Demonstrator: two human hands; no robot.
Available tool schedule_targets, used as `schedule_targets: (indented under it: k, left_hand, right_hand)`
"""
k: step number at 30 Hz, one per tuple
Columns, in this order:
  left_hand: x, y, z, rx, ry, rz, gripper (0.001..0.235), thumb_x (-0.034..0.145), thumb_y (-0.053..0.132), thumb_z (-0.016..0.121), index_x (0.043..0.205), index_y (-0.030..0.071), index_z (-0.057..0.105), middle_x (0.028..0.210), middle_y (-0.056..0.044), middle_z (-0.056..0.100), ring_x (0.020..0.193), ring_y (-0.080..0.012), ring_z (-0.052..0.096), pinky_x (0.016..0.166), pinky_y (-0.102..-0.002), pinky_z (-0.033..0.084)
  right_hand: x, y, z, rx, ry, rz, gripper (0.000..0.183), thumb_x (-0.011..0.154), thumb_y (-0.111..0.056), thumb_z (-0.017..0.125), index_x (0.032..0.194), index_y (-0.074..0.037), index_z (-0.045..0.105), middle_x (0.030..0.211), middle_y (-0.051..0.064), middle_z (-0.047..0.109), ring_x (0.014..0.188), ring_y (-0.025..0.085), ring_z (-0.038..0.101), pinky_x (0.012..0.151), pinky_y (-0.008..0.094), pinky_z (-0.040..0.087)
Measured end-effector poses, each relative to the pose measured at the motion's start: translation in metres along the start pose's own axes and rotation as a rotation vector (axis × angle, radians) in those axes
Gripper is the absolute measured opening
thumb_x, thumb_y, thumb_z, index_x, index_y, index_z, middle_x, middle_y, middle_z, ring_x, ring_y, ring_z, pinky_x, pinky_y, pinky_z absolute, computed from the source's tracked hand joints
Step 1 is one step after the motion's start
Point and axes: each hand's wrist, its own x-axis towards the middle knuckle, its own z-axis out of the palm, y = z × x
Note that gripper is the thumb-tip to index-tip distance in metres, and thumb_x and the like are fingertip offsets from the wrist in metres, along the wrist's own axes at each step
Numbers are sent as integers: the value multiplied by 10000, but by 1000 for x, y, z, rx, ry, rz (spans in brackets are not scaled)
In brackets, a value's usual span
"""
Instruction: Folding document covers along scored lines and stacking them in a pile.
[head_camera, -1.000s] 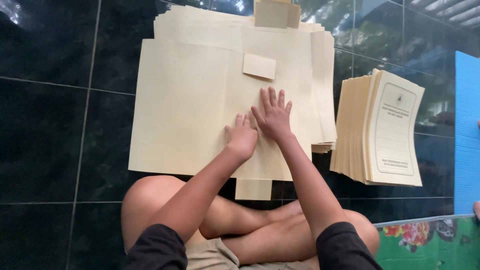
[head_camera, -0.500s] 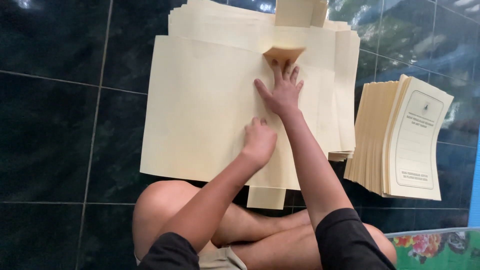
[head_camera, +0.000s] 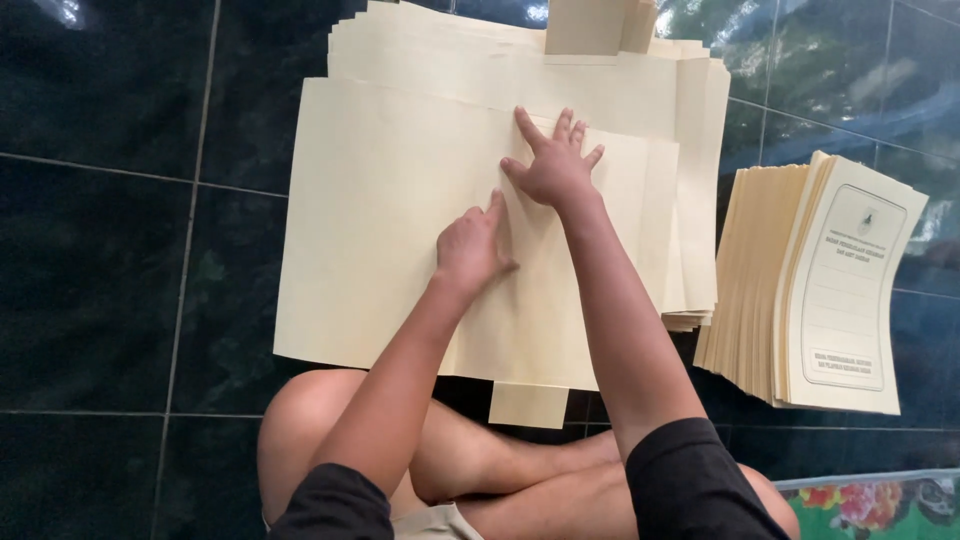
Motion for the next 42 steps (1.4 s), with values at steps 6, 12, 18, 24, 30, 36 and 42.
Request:
schedule_targets:
  k: [6, 12, 18, 24, 30, 36, 42]
  left_hand:
    - [-2, -4, 0, -18, -16, -15, 1082, 703, 324, 955, 1588, 113, 369, 1076, -184, 675, 1052, -423, 710, 888, -613, 586]
    - [-11, 2, -10, -77, -4, -40, 1054, 708, 302, 955, 1584, 108, 401, 999, -113, 653, 1021, -342, 707, 902, -542, 582]
    - [-10, -2, -10, -114, 7, -24, 1083, 680, 336, 971, 1585, 147, 408, 943, -63, 625, 991, -302, 705, 889, -510, 595]
    - [-4, -7, -2, -78, -15, -11, 1136, 705, 363, 953, 1627, 168, 318, 1041, -86, 630, 1071, -321, 694, 945, -505, 588]
    - [-1, -12, 7, -17, -5, 58, 1123, 750, 402, 921, 1628, 110, 284, 1192, -199, 612, 1178, -422, 646, 1000, -563, 564]
    - [-20, -17, 17, 203, -85, 228, 1513, 517, 816, 850, 1674, 182, 109, 1314, -162, 493, 1258, -396, 531, 1052, -552, 505]
    - [-80, 1, 24, 460, -215, 202, 1412, 525, 708, 915, 1658, 218, 231, 1656, -180, 208, 1534, -391, 211, 1217, -587, 270]
  right_hand:
    - [-28, -4, -11, 36, 68, -8, 702, 1022, -648, 492, 1634, -449, 211, 1721, 189, 135, 1591, 380, 100, 1156, 783, 39]
    - [-23, -4, 8, 74, 156, 60, 797, 978, -737, 492, 1637, -359, 252, 1726, 119, 153, 1594, 315, 129, 1166, 777, 70]
    - [-43, -8, -11, 85, 157, 191, 1066, 881, -859, 478, 1640, -151, 238, 1728, 73, 201, 1591, 314, 159, 1174, 769, 17]
    - [-47, 4, -13, 17, 95, 219, 1184, 823, -932, 416, 1633, -91, 221, 1716, 82, 219, 1581, 320, 190, 1181, 762, 87]
    - [-70, 47, 32, 36, 78, 164, 1245, 794, -981, 405, 1624, -69, 230, 1705, 114, 231, 1575, 307, 217, 1197, 718, 158]
    - [-134, 84, 58, -13, 18, 152, 1138, 862, -890, 454, 1632, -80, 237, 1705, 105, 248, 1579, 282, 221, 1193, 714, 205]
    - [-168, 124, 94, 31, 45, 149, 1058, 892, -864, 462, 1615, -108, 302, 1685, 68, 303, 1565, 237, 258, 1179, 709, 241]
